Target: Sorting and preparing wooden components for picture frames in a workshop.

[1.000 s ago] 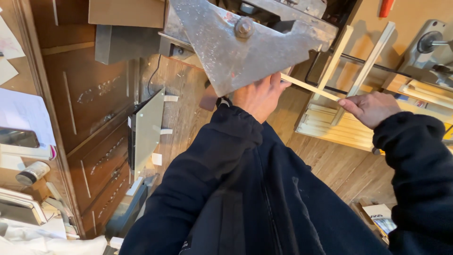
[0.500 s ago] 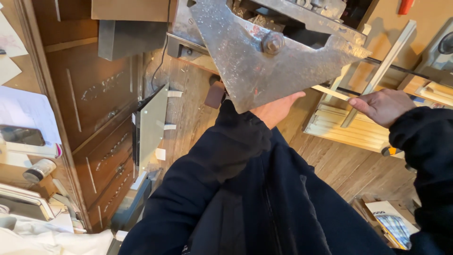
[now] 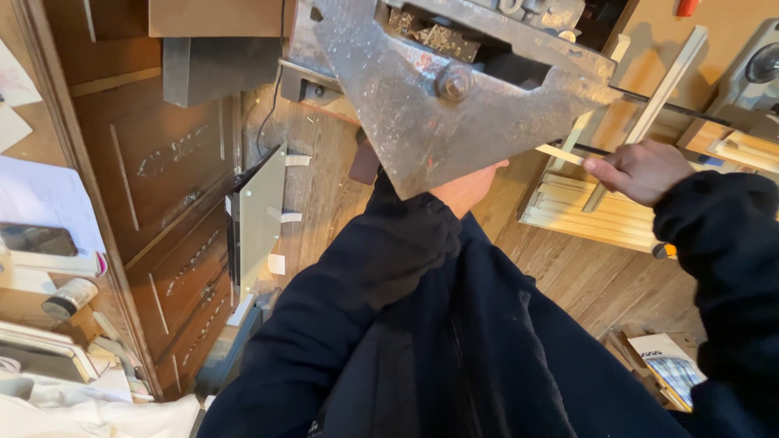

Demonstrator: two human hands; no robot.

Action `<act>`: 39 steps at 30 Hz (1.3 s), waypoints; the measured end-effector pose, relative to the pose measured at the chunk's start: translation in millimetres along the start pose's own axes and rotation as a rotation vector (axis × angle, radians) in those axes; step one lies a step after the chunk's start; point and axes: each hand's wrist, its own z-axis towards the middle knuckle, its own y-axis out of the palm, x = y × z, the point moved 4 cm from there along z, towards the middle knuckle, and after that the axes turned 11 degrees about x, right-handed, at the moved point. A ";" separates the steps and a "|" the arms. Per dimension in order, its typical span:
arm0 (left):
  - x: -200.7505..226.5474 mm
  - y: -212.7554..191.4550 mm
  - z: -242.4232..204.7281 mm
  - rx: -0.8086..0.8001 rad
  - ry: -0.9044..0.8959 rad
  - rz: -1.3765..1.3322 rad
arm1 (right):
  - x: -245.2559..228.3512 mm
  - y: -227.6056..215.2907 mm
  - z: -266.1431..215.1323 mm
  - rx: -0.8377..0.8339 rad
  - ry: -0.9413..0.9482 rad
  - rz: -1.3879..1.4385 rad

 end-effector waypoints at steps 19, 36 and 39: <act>-21.7 59.9 -34.9 -0.093 0.078 -0.012 | -102.3 -41.7 28.3 0.206 -0.110 0.410; -35.8 85.3 -41.2 -0.303 -0.120 -0.140 | -110.0 -39.8 37.3 0.331 -0.326 0.467; -42.8 103.0 -54.7 -0.007 -0.087 -0.103 | -108.9 -35.7 38.8 0.335 -0.350 0.490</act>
